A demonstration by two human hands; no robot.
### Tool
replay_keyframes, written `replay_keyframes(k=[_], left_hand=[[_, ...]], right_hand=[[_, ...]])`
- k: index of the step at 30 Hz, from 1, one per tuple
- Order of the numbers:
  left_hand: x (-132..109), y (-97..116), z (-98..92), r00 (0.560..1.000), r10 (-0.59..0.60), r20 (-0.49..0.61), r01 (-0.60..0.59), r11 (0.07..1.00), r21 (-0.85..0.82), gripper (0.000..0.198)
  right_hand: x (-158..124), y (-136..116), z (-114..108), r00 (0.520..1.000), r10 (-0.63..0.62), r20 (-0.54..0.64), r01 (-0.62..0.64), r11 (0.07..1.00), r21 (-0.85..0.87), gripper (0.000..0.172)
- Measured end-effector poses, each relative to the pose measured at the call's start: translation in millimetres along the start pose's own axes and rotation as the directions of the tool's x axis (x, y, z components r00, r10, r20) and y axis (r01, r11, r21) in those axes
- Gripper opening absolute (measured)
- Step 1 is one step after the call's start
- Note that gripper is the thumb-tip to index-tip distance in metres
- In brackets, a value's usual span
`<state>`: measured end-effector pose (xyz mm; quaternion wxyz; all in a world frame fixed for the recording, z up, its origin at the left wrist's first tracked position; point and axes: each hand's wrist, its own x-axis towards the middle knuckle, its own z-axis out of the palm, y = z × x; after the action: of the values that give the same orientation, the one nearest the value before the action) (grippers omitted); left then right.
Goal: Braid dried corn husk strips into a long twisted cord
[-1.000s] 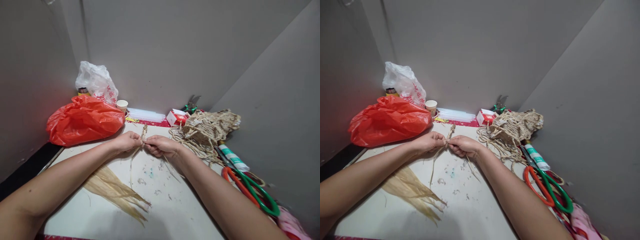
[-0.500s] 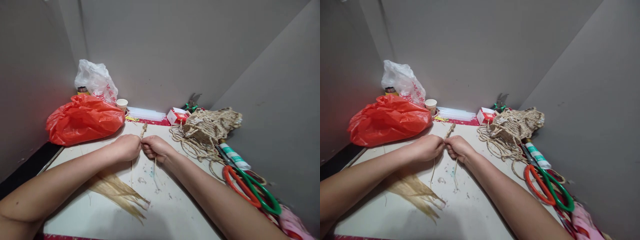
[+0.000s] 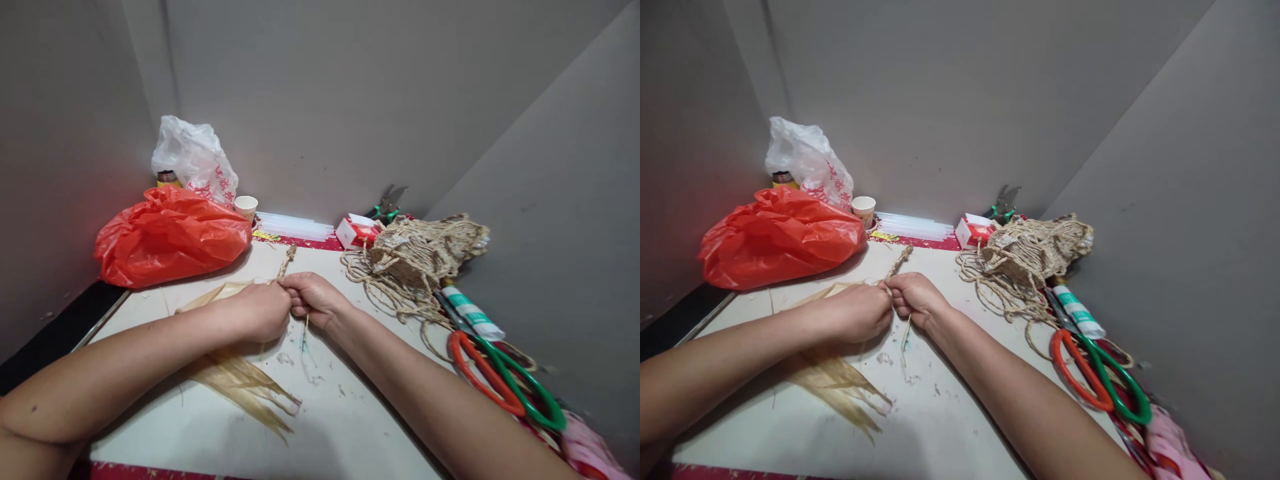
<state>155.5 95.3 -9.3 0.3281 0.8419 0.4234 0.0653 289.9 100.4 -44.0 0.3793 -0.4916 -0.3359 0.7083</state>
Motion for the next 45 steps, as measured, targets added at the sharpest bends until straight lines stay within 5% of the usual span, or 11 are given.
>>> replay_keyframes(k=[3, 7, 10, 13, 25, 29, 34, 37, 40, 43, 45], left_hand=[[1, -2, -23.5, 0.995, 0.092, 0.037, -0.093, 0.995, 0.037, 0.022], [20, -20, -34.6, 0.911, 0.038, -0.410, -0.084, 0.992, -0.096, 0.019], [34, -33, -17.1, 0.982, -0.077, -0.172, -0.012, 0.886, -0.464, 0.022], [39, -39, 1.4, 0.993, -0.119, -0.025, 0.077, 0.777, -0.625, 0.027], [35, -33, 0.4, 0.982, -0.182, 0.043, 0.134, 0.522, -0.842, 0.017], [41, -36, 9.0, 0.973, -0.232, 0.022, 0.148, 0.544, -0.826, 0.018], [43, -34, 11.0, 0.977, -0.211, -0.013, 0.112, 0.569, -0.815, 0.027], [42, -34, 8.7, 0.976, -0.216, -0.008, 0.121, 0.576, -0.808, 0.029], [42, -36, 7.4, 0.979, -0.204, -0.001, 0.122, 0.590, -0.798, 0.030], [44, -37, 6.6, 0.982, -0.187, 0.018, 0.129, 0.601, -0.789, 0.028], [44, -37, 5.6, 0.984, -0.173, 0.046, 0.143, 0.600, -0.787, 0.028]], right_hand=[[-1, -3, 0, 1.000, -0.006, 0.019, 0.006, 1.000, -0.002, 0.018], [-2, -5, -1, 0.997, -0.034, 0.070, 0.033, 0.999, 0.013, 0.012], [-1, -6, -4, 0.995, -0.053, 0.087, 0.054, 0.998, -0.010, 0.013], [1, -7, -9, 0.989, -0.057, 0.139, 0.066, 0.996, -0.056, 0.014], [-4, -18, -13, 0.988, -0.142, 0.065, 0.155, 0.858, -0.490, 0.018], [-7, -16, -5, 0.978, -0.206, -0.030, 0.119, 0.673, -0.730, 0.019], [-58, -23, -4, 0.965, -0.260, 0.035, 0.125, 0.340, -0.932, 0.022], [-107, -28, -27, 0.974, -0.206, 0.099, 0.171, 0.370, -0.913, 0.032], [-148, -27, -77, 0.932, -0.347, -0.102, 0.000, 0.281, -0.960, 0.037], [-172, -19, -131, 0.772, -0.414, -0.483, -0.536, -0.014, -0.844, 0.036], [-178, -13, -156, 0.708, -0.338, -0.620, -0.683, -0.109, -0.722, 0.041]])
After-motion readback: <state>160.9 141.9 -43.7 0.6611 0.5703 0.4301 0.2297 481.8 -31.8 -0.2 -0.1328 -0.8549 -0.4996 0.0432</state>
